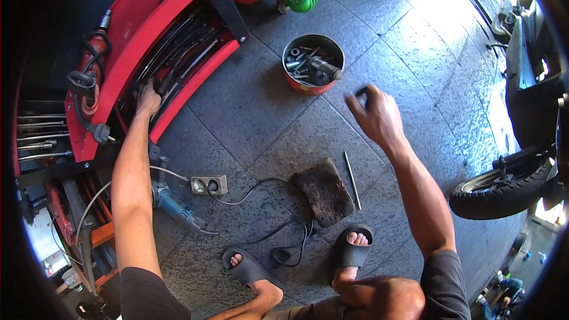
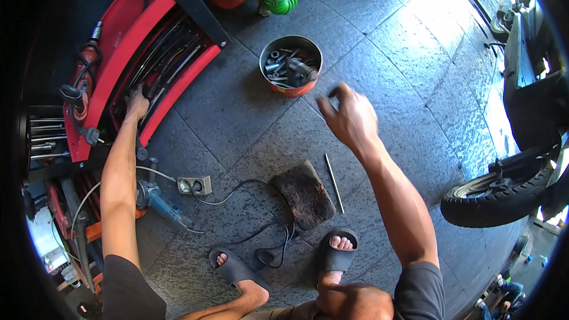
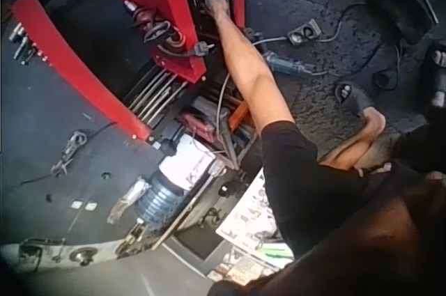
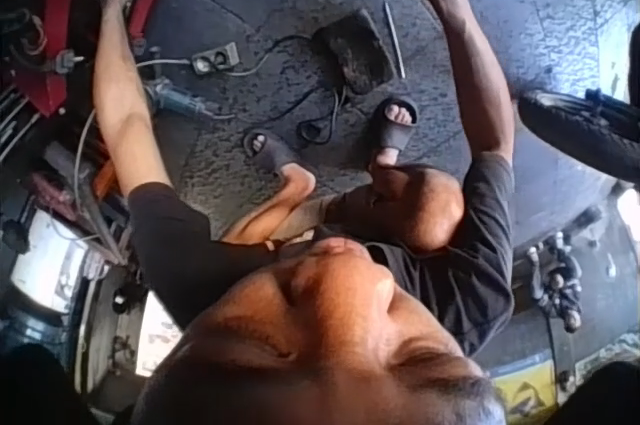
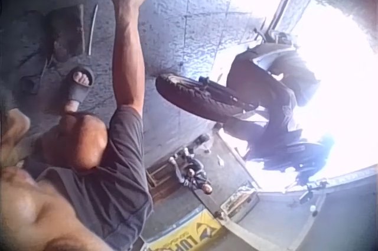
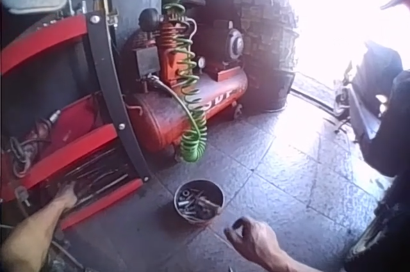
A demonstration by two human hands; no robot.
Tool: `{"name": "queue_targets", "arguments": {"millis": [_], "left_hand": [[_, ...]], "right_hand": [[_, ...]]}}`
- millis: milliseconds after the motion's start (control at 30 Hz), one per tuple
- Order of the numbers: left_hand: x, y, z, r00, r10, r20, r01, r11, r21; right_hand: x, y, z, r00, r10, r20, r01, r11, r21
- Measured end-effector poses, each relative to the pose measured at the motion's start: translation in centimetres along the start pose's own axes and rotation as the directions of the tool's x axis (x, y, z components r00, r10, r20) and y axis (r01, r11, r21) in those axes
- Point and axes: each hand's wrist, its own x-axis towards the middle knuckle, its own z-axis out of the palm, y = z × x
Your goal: Grinding metal parts with an angle grinder, organizing components into a container, and rinsing them in a bucket.
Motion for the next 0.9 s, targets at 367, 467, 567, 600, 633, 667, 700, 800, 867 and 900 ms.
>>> {"name": "queue_targets", "arguments": {"millis": [367, 467, 567, 600, 633, 667, 700, 800, 867, 900], "left_hand": [[-4.8, 0.5, -3.0, 0.900, 0.271, -0.340, -0.227, 0.960, 0.163], [-6.8, 2.4, -4.9, 0.849, 0.333, -0.410, -0.390, 0.919, -0.062], [-10.7, 6.1, -7.3, 0.572, 0.485, -0.661, -0.532, 0.833, 0.151], [-12.4, 7.3, -8.0, 0.533, 0.533, -0.656, -0.609, 0.781, 0.139], [-13.9, 8.4, -8.8, 0.419, 0.604, -0.677, -0.691, 0.697, 0.194], [-16.0, 10.0, -9.2, 0.435, 0.635, -0.638, -0.730, 0.664, 0.163], [-18.2, 11.5, -9.6, 0.370, 0.671, -0.642, -0.762, 0.615, 0.203], [-26.0, 16.2, -9.7, 0.296, 0.656, -0.694, -0.904, 0.427, 0.019], [-30.5, 19.4, -9.5, 0.266, 0.648, -0.714, -0.927, 0.375, -0.004], [-32.4, 20.7, -9.4, 0.232, 0.629, -0.742, -0.945, 0.327, -0.019]], "right_hand": [[-19.0, 14.5, 10.4, 0.974, 0.172, 0.151, -0.120, 0.946, -0.302], [-19.2, 15.5, 10.7, 0.942, -0.051, 0.333, 0.133, 0.965, -0.227], [-18.2, 14.5, 9.2, 0.914, -0.092, 0.394, 0.201, 0.948, -0.245], [-18.0, 13.8, 8.4, 0.920, -0.116, 0.374, 0.219, 0.944, -0.246], [-17.9, 12.9, 7.6, 0.942, -0.073, 0.328, 0.148, 0.966, -0.210], [-17.6, 11.8, 6.6, 0.958, -0.028, 0.286, 0.078, 0.983, -0.166], [-17.3, 10.7, 5.7, 0.963, -0.047, 0.266, 0.092, 0.983, -0.159], [-18.5, 6.6, 3.3, 0.879, 0.126, 0.459, -0.453, 0.519, 0.725], [-18.4, 3.2, 3.7, 0.933, 0.054, 0.355, -0.336, 0.481, 0.810], [-18.4, 1.7, 4.2, 0.949, 0.089, 0.303, -0.310, 0.443, 0.841]]}}
